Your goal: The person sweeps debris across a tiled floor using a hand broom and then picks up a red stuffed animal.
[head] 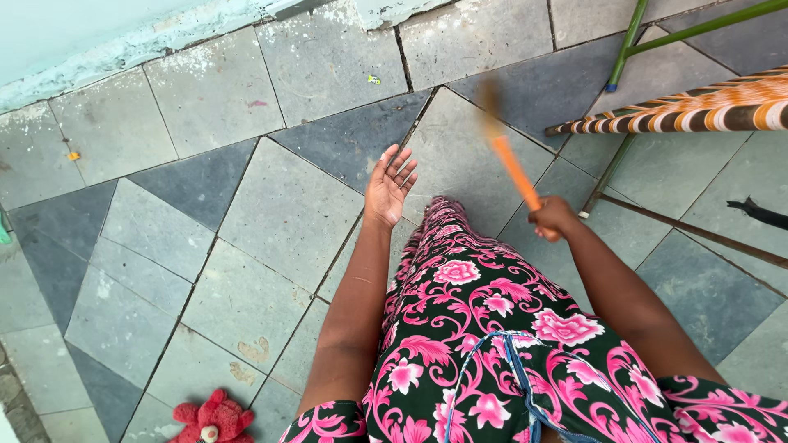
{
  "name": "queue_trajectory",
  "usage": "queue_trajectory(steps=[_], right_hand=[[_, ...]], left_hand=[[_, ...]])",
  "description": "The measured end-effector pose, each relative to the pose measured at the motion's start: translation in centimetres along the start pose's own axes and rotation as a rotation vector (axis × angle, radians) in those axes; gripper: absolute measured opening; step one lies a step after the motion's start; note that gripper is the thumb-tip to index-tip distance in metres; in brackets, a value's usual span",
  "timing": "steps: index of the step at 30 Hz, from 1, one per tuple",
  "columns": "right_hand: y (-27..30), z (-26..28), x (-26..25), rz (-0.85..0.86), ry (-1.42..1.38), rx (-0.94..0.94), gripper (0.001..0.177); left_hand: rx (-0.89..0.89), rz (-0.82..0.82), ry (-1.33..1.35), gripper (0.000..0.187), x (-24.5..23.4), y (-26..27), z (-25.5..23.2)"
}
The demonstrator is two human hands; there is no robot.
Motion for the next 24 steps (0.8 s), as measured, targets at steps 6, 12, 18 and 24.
queue_trajectory(steps=[6,12,18,24], right_hand=[[2.8,-0.8,-0.1,0.018,0.017,-0.053,0.077],[3.1,0.0,-4.6,-0.291,-0.031,-0.092,0.039],[-0.5,3.6,-8.5,-0.331,-0.290,0.087,0.028],[-1.7,5.6,-6.1,0.009,0.005,0.016,0.034]], left_hand=[[0.029,0.032,0.038,0.050,0.3,-1.6,-2.6],[0.031,0.002,0.034,0.049,0.5,-2.1,-3.4],[0.052,-0.019,0.044,0.050,1.0,-2.5,-3.2],[0.091,-0.081,0.071,0.049,2.5,-3.7,-3.3]])
Point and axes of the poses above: each hand's wrist, its own y-axis away from the middle knuckle, its own x-axis out of the palm, z = x × y, the point moved 5 cm from there along -y, towards the middle knuckle, and after that the axes turned 9 degrees about x, right-handed, at the moved point
